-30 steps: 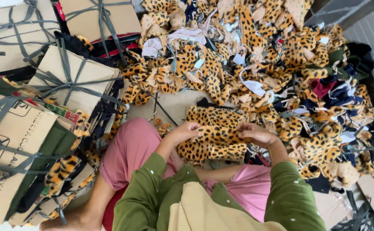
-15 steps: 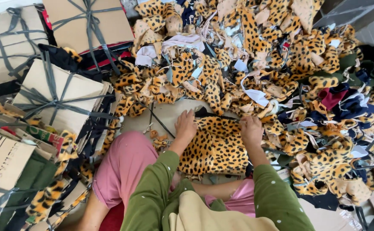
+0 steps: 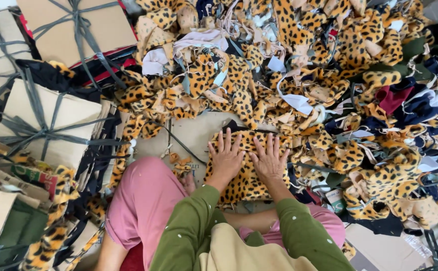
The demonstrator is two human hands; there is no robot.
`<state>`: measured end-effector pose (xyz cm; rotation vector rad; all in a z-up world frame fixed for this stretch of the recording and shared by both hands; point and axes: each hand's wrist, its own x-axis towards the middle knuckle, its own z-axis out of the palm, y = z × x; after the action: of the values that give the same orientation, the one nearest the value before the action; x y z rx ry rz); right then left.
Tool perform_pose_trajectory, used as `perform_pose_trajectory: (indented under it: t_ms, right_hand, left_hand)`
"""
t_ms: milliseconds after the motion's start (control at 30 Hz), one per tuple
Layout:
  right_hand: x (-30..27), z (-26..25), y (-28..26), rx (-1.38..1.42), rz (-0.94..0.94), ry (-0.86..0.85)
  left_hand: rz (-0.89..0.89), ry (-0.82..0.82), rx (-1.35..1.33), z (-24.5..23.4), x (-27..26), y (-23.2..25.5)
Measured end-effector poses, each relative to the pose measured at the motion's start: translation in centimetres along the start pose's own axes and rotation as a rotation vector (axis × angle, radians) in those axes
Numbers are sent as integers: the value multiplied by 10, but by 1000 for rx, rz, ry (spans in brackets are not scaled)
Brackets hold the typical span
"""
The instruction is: Sorting and folding leopard-print fabric scraps on the floor
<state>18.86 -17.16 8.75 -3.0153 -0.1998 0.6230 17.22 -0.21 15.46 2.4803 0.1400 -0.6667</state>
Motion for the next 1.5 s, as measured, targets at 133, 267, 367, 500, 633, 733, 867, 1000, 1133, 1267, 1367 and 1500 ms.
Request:
perform_pose_trajectory:
  t_ms: [133, 267, 367, 500, 633, 733, 867, 1000, 1133, 1267, 1367, 1500]
  right_hand:
    - [9, 17, 6, -32, 25, -12]
    - [9, 15, 8, -47, 18, -37]
    - [11, -1, 11, -44, -21, -43]
    - [-15, -17, 21, 51, -139, 102]
    - [-37, -14, 50, 184, -118, 203]
    - [-48, -13, 76, 51, -56, 288]
    - [-47, -21, 111, -93, 62, 363]
    - [-36, -31, 139, -247, 70, 467]
    - [-12, -28, 168, -202, -39, 646]
    - [7, -42, 175, -305, -29, 673]
    - [7, -56, 173, -251, 51, 584]
    - [-14, -92, 159, 151, -16, 513]
  left_hand:
    - [15, -16, 73, 22, 17, -14]
    - [12, -24, 120, 16, 13, -8]
    - [12, -13, 156, 14, 11, -3]
    - [-22, -35, 138, 18, -7, 5]
    - [20, -11, 96, 22, -19, 30]
    - [96, -50, 33, 22, -24, 63]
    - [223, 51, 82, 72, -3, 93]
    - [333, 308, 134, 109, 12, 119]
    - [131, 544, 261, 134, 25, 142]
    - [367, 381, 95, 149, 53, 121]
    - [303, 198, 33, 135, 50, 122]
    - [235, 177, -179, 108, 41, 128]
